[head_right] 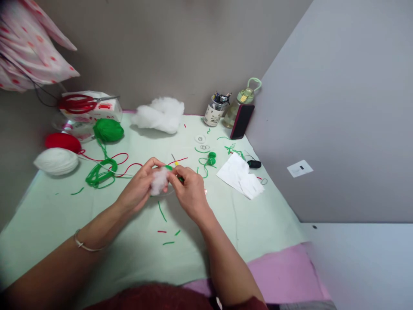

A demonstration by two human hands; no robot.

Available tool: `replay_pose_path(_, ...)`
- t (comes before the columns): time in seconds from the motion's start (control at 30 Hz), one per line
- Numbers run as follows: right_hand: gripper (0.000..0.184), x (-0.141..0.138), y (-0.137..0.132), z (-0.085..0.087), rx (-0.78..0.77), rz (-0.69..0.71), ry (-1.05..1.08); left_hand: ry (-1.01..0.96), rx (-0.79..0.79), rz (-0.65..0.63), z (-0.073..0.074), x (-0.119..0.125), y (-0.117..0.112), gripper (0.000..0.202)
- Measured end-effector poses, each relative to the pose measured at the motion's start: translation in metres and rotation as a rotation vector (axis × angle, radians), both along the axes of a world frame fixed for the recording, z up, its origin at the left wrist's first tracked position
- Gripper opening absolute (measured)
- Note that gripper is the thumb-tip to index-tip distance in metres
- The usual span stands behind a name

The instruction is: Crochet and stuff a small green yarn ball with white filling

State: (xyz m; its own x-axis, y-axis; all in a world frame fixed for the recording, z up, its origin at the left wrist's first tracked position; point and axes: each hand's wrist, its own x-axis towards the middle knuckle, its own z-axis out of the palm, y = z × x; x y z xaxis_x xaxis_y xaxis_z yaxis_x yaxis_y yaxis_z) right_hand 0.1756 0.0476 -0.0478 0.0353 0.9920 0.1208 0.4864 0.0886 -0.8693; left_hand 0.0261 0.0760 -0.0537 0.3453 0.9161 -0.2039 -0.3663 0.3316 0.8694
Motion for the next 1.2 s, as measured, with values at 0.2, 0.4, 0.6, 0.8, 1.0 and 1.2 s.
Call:
replay_pose_path(0.2, 0.029, 0.001, -0.002, 0.006, -0.071, -0.022, 0.101, 0.008, 0.094, -0.192, 0.004, -0.014, 0.007, 0.033)
replay_pose_path(0.4, 0.028, 0.004, -0.004, 0.016, -0.119, 0.191, 0.14, 0.118, 0.178, -0.194, -0.001, -0.018, 0.013, 0.036)
replay_pose_path(0.6, 0.025, -0.014, -0.008, 0.008, -0.081, 0.068, 0.031, 0.296, 0.308, 0.1, -0.018, -0.005, 0.012, 0.024)
replay_pose_path(0.8, 0.042, -0.012, 0.002, -0.004, -0.141, 0.037, 0.313, 0.325, 0.379, 0.146, -0.018, 0.001, 0.006, 0.02)
replay_pose_path(1.0, 0.038, -0.005, 0.003, -0.001, -0.1, 0.016, 0.393, 0.323, 0.346, -0.075, 0.013, -0.013, 0.0, 0.018)
replay_pose_path(1.2, 0.03, 0.001, 0.001, 0.008, -0.077, 0.057, 0.317, 0.179, 0.314, -0.127, 0.018, -0.022, 0.007, 0.018)
